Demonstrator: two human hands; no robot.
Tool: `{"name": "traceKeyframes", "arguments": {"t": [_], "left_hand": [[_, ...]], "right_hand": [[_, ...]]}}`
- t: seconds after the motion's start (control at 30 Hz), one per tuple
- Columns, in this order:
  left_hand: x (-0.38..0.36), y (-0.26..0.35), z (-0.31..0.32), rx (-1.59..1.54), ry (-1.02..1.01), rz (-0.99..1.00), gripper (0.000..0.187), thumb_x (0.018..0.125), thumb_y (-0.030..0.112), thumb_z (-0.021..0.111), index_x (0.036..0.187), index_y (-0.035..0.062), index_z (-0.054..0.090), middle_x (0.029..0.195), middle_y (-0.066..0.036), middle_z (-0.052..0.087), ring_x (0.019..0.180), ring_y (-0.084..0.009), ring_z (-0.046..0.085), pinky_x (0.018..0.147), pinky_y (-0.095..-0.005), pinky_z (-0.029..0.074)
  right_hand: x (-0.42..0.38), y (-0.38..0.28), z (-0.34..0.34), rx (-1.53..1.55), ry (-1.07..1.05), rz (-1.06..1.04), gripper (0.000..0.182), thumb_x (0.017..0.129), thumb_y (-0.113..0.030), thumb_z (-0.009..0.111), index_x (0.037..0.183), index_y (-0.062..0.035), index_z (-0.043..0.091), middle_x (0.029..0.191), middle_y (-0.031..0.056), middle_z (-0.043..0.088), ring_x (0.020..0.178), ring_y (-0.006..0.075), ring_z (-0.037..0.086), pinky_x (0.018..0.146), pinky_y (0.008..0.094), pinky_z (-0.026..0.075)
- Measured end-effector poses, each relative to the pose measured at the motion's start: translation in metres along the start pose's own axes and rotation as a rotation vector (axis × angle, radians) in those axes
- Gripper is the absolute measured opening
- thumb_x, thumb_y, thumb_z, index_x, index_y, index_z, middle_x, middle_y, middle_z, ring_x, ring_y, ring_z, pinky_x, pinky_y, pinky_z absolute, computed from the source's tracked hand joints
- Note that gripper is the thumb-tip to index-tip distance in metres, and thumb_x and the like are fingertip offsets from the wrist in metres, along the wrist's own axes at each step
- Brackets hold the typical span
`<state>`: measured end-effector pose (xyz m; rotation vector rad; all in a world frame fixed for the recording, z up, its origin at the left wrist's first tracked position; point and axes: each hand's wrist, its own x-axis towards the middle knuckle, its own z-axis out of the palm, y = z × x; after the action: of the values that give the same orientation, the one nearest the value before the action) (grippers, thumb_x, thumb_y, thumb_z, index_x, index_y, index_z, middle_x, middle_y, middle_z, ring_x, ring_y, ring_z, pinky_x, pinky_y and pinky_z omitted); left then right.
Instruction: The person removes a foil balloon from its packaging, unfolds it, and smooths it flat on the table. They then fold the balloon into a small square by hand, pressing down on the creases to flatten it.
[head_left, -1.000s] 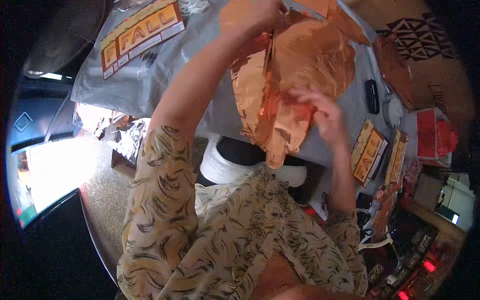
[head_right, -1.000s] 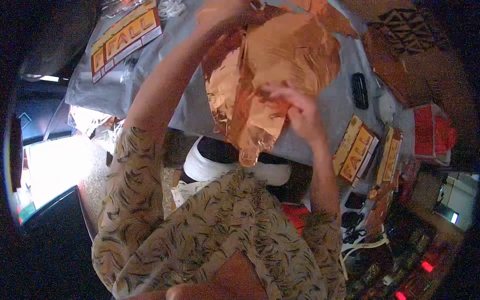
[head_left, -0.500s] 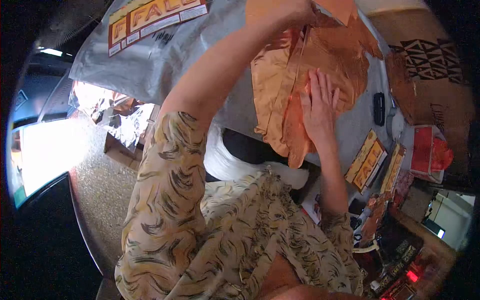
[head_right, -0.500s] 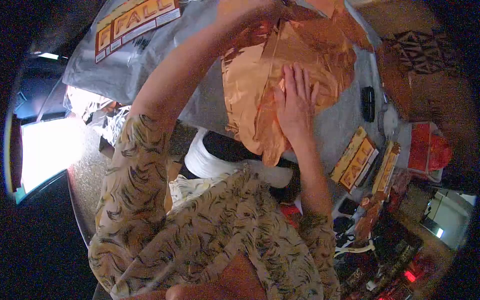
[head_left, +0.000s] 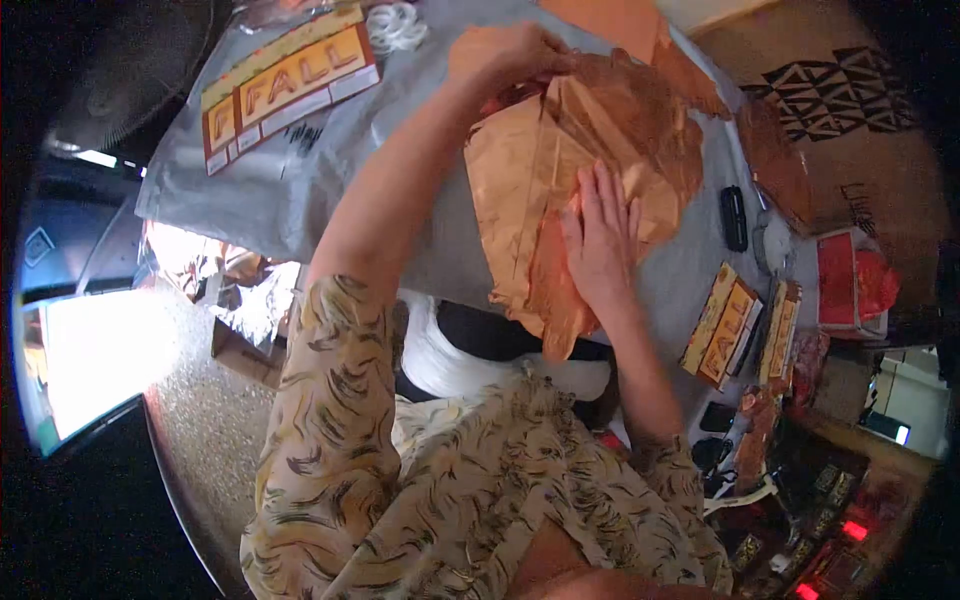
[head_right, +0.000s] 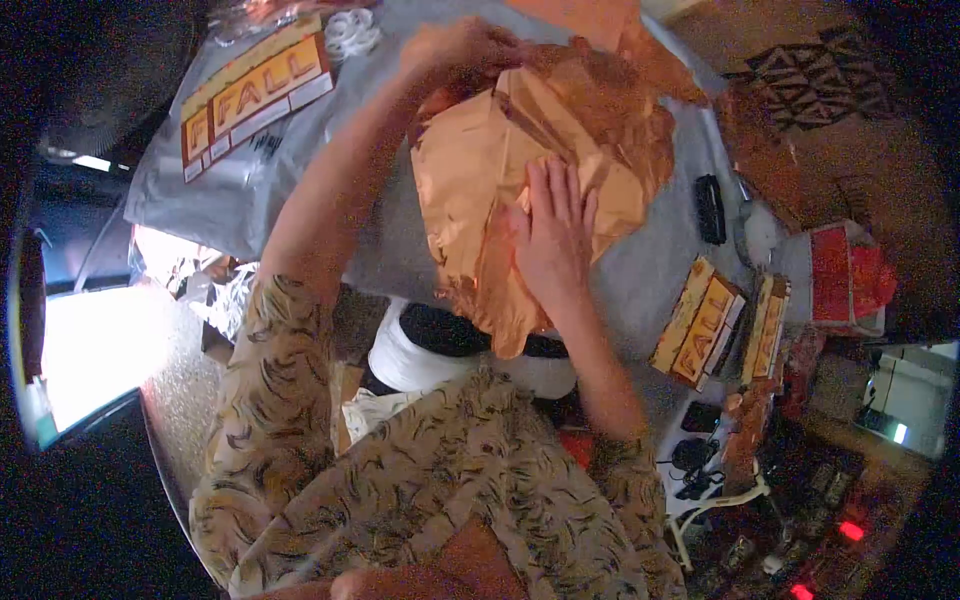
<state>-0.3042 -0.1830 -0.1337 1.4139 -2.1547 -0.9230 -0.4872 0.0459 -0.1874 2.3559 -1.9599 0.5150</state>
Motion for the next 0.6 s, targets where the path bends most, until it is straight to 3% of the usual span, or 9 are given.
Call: {"name": "traceKeyframes", "arguments": {"t": [0.03, 0.13, 0.17, 0.3, 0.37, 0.5, 0.6], "left_hand": [[0.002, -0.001, -0.001, 0.038, -0.002, -0.019, 0.052, 0.090, 0.062, 0.067, 0.132, 0.0310, 0.072, 0.110, -0.003, 0.079, 0.092, -0.0208, 0.076, 0.084, -0.0395, 0.058], [-0.010, 0.010, -0.002, -0.129, 0.060, -0.087, 0.048, 0.092, 0.059, 0.066, 0.130, 0.0301, 0.073, 0.106, -0.002, 0.080, 0.087, -0.0187, 0.076, 0.080, -0.0380, 0.059], [0.024, -0.028, 0.029, -0.522, -0.043, -0.055, 0.047, 0.096, 0.057, 0.063, 0.130, 0.0266, 0.074, 0.105, -0.004, 0.080, 0.086, -0.0191, 0.075, 0.080, -0.0378, 0.059], [0.007, -0.011, 0.014, -0.236, 0.125, -0.013, 0.047, 0.100, 0.053, 0.060, 0.129, 0.0200, 0.074, 0.105, -0.008, 0.080, 0.088, -0.0211, 0.075, 0.083, -0.0376, 0.058], [0.028, -0.033, 0.032, -0.393, 0.223, 0.139, 0.047, 0.102, 0.050, 0.058, 0.128, 0.0155, 0.074, 0.105, -0.010, 0.079, 0.091, -0.0219, 0.075, 0.086, -0.0371, 0.057], [0.001, -0.004, 0.014, -0.328, 0.187, -0.048, 0.046, 0.103, 0.048, 0.057, 0.127, 0.0124, 0.074, 0.107, -0.011, 0.079, 0.093, -0.0207, 0.075, 0.088, -0.0360, 0.057], [0.025, -0.031, 0.031, -0.202, 0.212, 0.111, 0.045, 0.100, 0.040, 0.066, 0.130, 0.0073, 0.071, 0.110, -0.012, 0.078, 0.093, -0.0206, 0.074, 0.085, -0.0350, 0.057]], "right_hand": [[0.000, -0.003, -0.002, 0.017, -0.018, 0.008, 0.057, 0.107, -0.029, 0.052, 0.159, -0.0089, 0.039, 0.166, 0.0176, 0.035, 0.155, 0.0364, 0.028, 0.125, 0.0591, 0.017], [0.001, -0.008, -0.003, 0.033, -0.030, 0.033, 0.059, 0.105, -0.028, 0.054, 0.158, -0.0079, 0.039, 0.165, 0.0188, 0.036, 0.155, 0.0367, 0.028, 0.125, 0.0597, 0.017], [0.000, -0.010, -0.004, 0.030, -0.049, 0.041, 0.059, 0.105, -0.028, 0.055, 0.158, -0.0081, 0.039, 0.165, 0.0188, 0.036, 0.155, 0.0371, 0.028, 0.125, 0.0601, 0.017], [-0.002, -0.014, -0.003, 0.042, -0.012, 0.030, 0.063, 0.099, -0.029, 0.062, 0.154, -0.0066, 0.042, 0.163, 0.0196, 0.037, 0.150, 0.0404, 0.033, 0.121, 0.0636, 0.021], [-0.002, -0.015, -0.002, 0.041, -0.013, 0.035, 0.063, 0.099, -0.029, 0.062, 0.154, -0.0068, 0.042, 0.163, 0.0196, 0.037, 0.151, 0.0408, 0.032, 0.121, 0.0637, 0.021], [-0.003, -0.021, -0.004, 0.035, -0.044, 0.062, 0.064, 0.101, -0.028, 0.059, 0.158, -0.0081, 0.038, 0.165, 0.0193, 0.035, 0.153, 0.0384, 0.030, 0.124, 0.0616, 0.018], [-0.003, -0.025, -0.004, 0.030, -0.057, 0.056, 0.064, 0.101, -0.028, 0.059, 0.159, -0.0084, 0.038, 0.165, 0.0195, 0.035, 0.154, 0.0386, 0.030, 0.123, 0.0618, 0.019]]}}
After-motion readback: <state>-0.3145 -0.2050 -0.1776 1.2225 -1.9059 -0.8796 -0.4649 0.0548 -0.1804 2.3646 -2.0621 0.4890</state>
